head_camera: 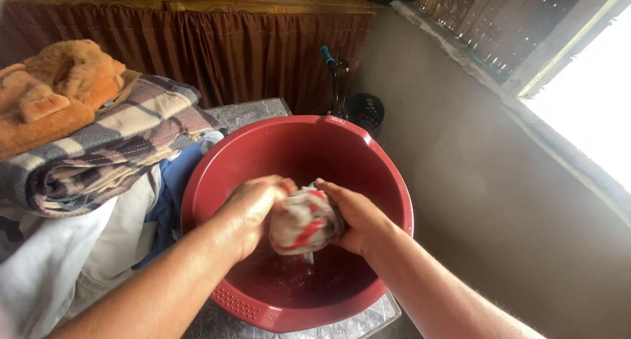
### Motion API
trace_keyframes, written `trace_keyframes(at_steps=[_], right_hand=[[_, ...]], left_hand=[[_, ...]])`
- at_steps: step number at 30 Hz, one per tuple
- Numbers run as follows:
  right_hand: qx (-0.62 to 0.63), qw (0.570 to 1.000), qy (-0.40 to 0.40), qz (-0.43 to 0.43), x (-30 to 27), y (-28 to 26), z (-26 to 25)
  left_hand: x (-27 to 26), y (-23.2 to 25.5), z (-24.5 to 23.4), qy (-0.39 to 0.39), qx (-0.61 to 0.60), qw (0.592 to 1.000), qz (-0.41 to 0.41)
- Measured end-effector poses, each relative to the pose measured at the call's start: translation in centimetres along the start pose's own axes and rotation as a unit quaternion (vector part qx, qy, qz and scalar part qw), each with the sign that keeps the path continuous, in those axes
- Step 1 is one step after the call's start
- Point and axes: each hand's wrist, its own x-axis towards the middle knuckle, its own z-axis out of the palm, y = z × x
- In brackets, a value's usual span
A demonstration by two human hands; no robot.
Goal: The person wets a cloth in a red basin, then wipes a glass window pane and the surrounding metal frame. They repeatedly fold and reposition the cloth while cleaning the glass surface and edges.
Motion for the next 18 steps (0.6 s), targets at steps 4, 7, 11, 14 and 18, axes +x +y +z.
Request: trace_keyframes(at_steps=[4, 7, 11, 14, 18], right_hand=[[-0.065, 0.986, 0.094, -0.124, -1.3, -0.9, 1.3], [-0.079, 0.975, 0.061, -0.200, -2.6, -1.3, 3.3], [-0.052, 0.969, 0.089, -0.224, -4.9, -2.9, 4.3], [-0.030, 0.979, 0.099, -0.175, -6.0, -2.7, 4.0], [0.079, 0.977, -0.110, -0.163, -5.2, -1.9, 3.3]], left_hand=[[-1.4, -0.7, 0.6, 0.122, -0.029, 0.978, -0.165], [-1.2, -0.8, 2.3, -0.019, -0.268, 0.941, -0.204], [0.2, 0.3, 3.4, 0.064, -0.172, 0.978, -0.099], [1.4, 1.0, 3.8, 0.036, -0.211, 0.976, -0.039], [1.1, 0.7, 5.1, 0.088, -0.054, 0.991, 0.089]])
